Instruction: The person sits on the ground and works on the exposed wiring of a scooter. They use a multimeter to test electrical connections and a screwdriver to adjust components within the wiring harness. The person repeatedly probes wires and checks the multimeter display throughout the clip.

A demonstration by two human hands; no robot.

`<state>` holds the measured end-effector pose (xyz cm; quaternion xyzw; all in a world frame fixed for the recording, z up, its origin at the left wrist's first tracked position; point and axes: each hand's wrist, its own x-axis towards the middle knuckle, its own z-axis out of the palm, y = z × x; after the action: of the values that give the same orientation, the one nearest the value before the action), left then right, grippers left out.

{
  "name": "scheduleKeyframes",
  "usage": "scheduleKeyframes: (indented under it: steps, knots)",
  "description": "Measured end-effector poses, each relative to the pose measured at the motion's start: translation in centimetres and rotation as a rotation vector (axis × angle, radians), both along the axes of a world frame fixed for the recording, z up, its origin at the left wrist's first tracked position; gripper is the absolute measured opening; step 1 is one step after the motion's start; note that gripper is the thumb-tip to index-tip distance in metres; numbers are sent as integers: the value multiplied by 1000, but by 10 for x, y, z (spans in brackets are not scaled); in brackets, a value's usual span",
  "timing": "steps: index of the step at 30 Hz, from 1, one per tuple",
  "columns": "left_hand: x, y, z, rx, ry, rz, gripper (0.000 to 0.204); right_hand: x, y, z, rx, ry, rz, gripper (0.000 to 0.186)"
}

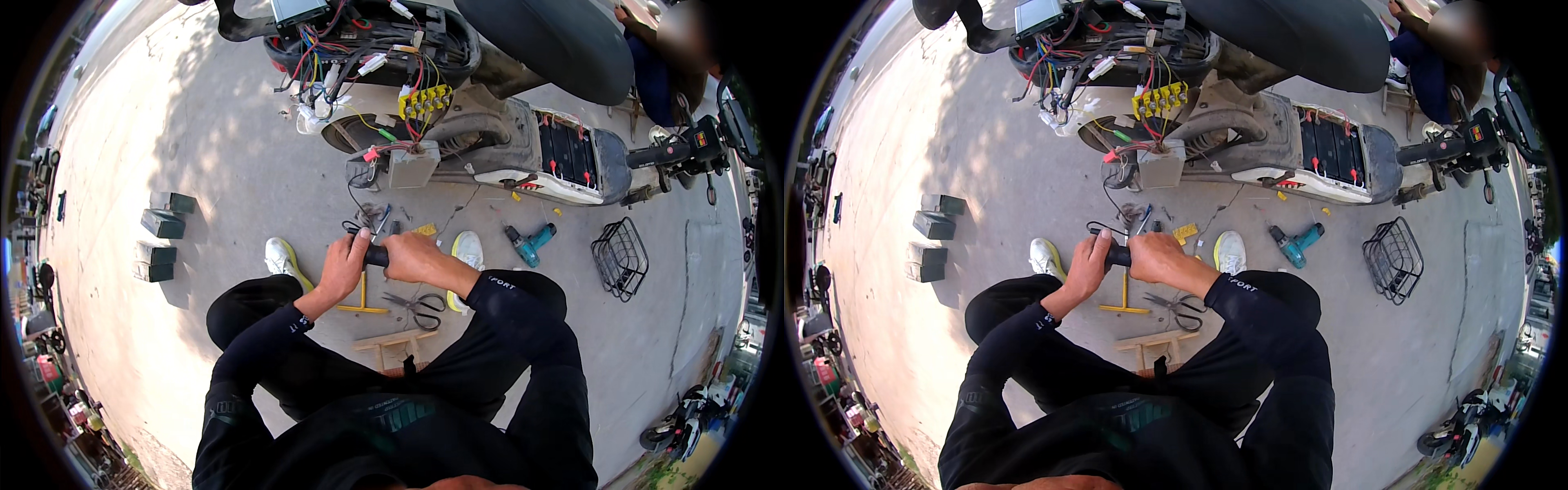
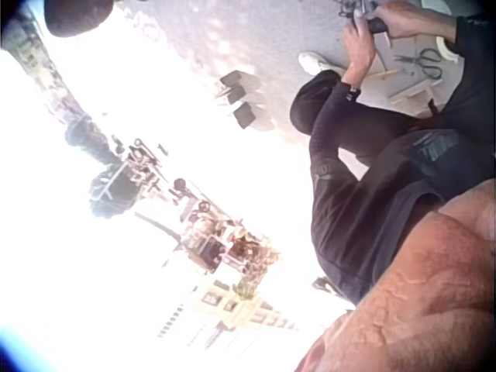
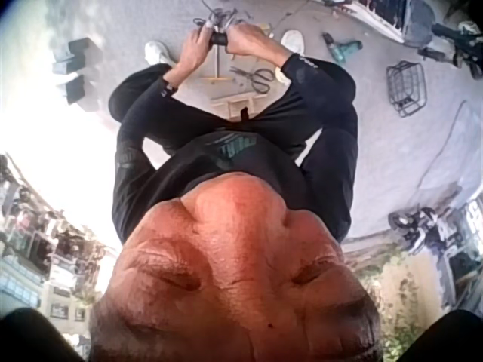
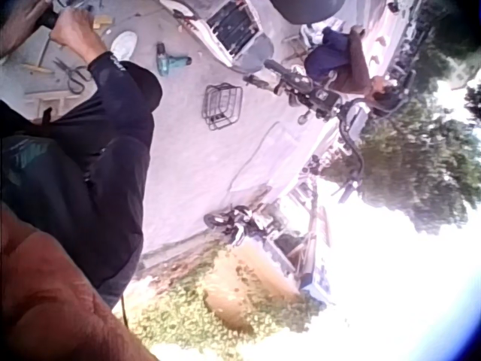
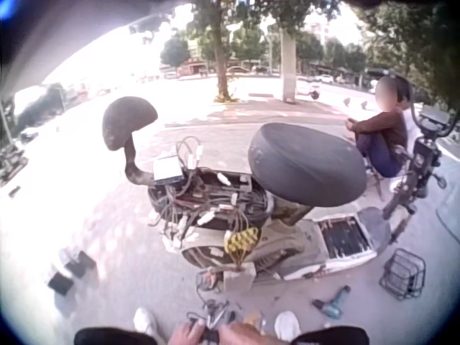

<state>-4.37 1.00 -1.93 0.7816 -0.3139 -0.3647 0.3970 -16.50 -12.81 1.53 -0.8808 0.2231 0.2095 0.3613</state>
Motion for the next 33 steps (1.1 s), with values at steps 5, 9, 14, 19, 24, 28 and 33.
scheduleKeyframes:
  steps: [5,9,14,19,24,28,33]
  knots:
    - [-1,1,1,-15,41,20,68,1,0,1,8,4,-5,23]
    - [-1,1,1,3,51,10,68,0,-1,-3,7,8,-1,22]
    - [-1,0,3,2,47,1,68,0,-1,-3,-5,13,6,22]
    - [-1,2,-3,-23,36,-22,61,0,-1,-3,-8,4,12,22]
    - [0,0,2,12,55,-1,68,1,-1,-2,-5,5,19,22]
    - [-1,-1,4,13,54,4,69,0,-1,1,1,11,3,22]
    - [1,2,-2,10,-2,-2,69,0,0,-1,-2,-13,20,21]
